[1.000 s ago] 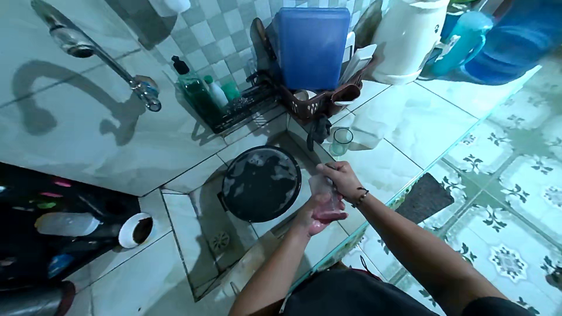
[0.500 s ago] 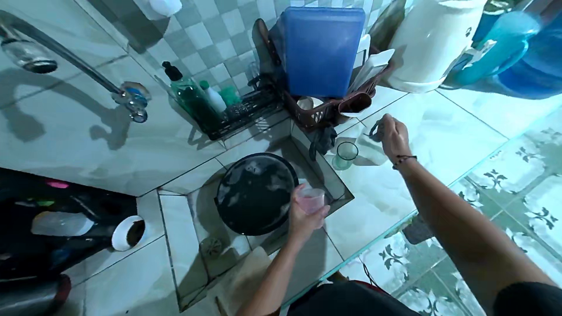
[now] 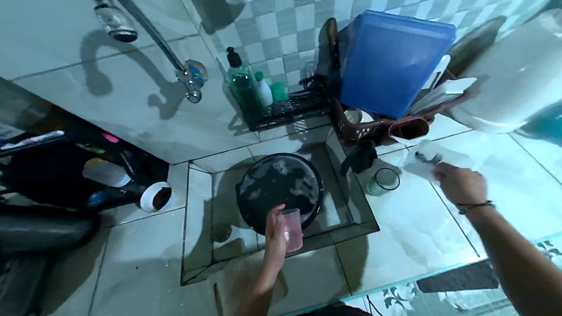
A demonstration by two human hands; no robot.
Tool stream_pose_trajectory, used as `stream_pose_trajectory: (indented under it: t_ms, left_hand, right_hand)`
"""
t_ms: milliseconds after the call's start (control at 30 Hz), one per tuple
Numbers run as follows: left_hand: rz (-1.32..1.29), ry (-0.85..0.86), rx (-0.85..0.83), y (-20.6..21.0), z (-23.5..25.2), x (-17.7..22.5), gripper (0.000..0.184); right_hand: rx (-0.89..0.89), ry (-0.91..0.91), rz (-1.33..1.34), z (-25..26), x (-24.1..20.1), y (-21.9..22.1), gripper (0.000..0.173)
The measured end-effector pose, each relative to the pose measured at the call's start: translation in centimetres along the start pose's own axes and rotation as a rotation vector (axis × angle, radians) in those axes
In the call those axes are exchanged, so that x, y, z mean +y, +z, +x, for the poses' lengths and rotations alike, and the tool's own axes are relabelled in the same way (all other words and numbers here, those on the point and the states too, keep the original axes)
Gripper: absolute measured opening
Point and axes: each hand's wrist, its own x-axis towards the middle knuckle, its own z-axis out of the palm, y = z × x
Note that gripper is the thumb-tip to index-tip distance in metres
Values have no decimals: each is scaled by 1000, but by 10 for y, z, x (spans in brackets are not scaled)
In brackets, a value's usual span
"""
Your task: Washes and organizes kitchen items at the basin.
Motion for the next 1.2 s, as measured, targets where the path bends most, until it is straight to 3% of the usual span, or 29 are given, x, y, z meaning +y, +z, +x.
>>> stream_pose_trajectory:
  t_ms: [133, 267, 333, 433, 533, 667, 833, 967, 1200]
  left_hand:
    - [1, -25, 27, -16, -8, -6, 72]
    - [69, 57, 50, -31, -16, -15, 73]
    - [63, 37, 101, -34, -21, -15, 79]
    - [59, -5, 171, -37, -30, -11, 60]
    - [-7, -38, 218, -46, -42, -10, 67]
    - [6, -77, 285, -57, -62, -8, 62]
    - [5, -84, 347, -64, -75, -11, 59]
    - [-1, -44, 368, -63, -73, -11, 72]
    - [-59, -36, 353, -62, -68, -9, 70]
  right_hand:
    - [133, -203, -63, 14, -48, -80, 20]
    - [152, -481, -76, 51, -130, -124, 25]
    - [108, -588, -57, 75, -177, -129, 24]
    - [-9, -702, 12, 123, -242, -120, 27]
    - [-121, -814, 85, 172, -287, -104, 29]
    - [-174, -803, 37, 208, -324, -91, 31]
    - [-251, -769, -165, 217, -359, -86, 37]
    - [-198, -720, -188, 219, -363, -76, 29]
    - [-85, -586, -199, 192, -363, -51, 22]
